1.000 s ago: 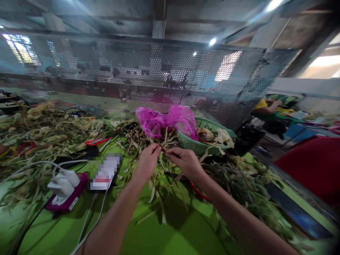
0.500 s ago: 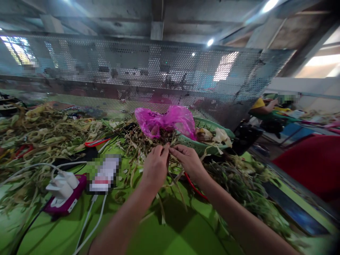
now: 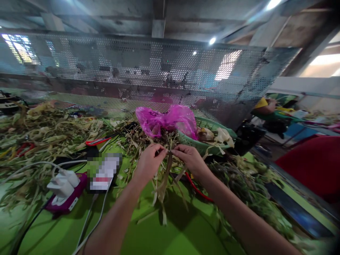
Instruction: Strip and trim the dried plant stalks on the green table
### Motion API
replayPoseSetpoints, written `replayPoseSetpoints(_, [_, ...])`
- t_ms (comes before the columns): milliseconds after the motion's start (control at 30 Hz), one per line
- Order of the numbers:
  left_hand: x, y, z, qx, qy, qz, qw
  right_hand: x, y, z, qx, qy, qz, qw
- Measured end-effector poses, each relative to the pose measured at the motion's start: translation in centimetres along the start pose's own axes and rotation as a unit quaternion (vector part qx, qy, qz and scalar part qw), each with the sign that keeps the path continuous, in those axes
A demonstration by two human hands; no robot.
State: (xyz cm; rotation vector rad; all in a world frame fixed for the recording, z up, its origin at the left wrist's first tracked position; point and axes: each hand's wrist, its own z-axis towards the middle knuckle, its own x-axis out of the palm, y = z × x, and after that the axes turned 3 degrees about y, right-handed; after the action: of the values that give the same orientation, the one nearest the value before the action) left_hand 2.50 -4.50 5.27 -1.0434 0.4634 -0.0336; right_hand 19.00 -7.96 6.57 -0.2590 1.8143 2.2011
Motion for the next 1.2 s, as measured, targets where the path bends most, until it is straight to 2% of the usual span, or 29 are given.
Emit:
replayPoseSetpoints(67, [0.4,-0.2,0.0,-0.039,-0.002,-0.130,0.991,0.3,-0.1,0.0,0.019,0.020,0.029,0.999])
replayPoseSetpoints(133, [0.9,-0.5,0.0,-0.082,0.002,-0.246,0.966,0.5,-0.2,0.0,0.035,0.034,0.055,0.997])
replayPoseSetpoints(233, [1.1,-0.8,-0.1,-0.119,0.012,-0.318,0.941,0.7,-0.5,0.1,0.036,0.055,0.058,0.996])
replayPoseSetpoints(333, [1.0,-0.3,0.0,-0.123,0.006,-0.287,0.950,0.4,-0.8,0.3,0.007,0.085,0.008,0.996])
replayPoseSetpoints(467, [1.0,1.0,0.2,-0.095,0.007,-0.195,0.976,-0.8,-0.7,0.3,-0.029,0.107,-0.106,0.988])
replayPoseSetpoints(600, [1.4,1.7,0.3,-0.075,0.024,-0.137,0.987,-1.5,0.5,-0.1,-0.044,0.088,-0.153,0.983])
replayPoseSetpoints(700, [1.7,1.7,0.2,-0.049,0.049,-0.125,0.990,-1.4,1.4,-0.5,-0.068,0.068,-0.158,0.983])
replayPoseSetpoints(867, [1.8,1.5,-0.1,-0.018,0.058,-0.059,0.996,-1.2,1.8,-0.8,-0.121,0.057,-0.189,0.973])
replayPoseSetpoints(1033, [1.6,1.3,0.0,-0.022,0.071,-0.086,0.994,-1.9,1.4,-0.6,-0.127,0.006,-0.210,0.969])
replayPoseSetpoints(1200, [1.6,0.9,0.1,-0.032,0.079,-0.124,0.989,-1.9,1.0,-0.4,-0.138,0.054,-0.214,0.966])
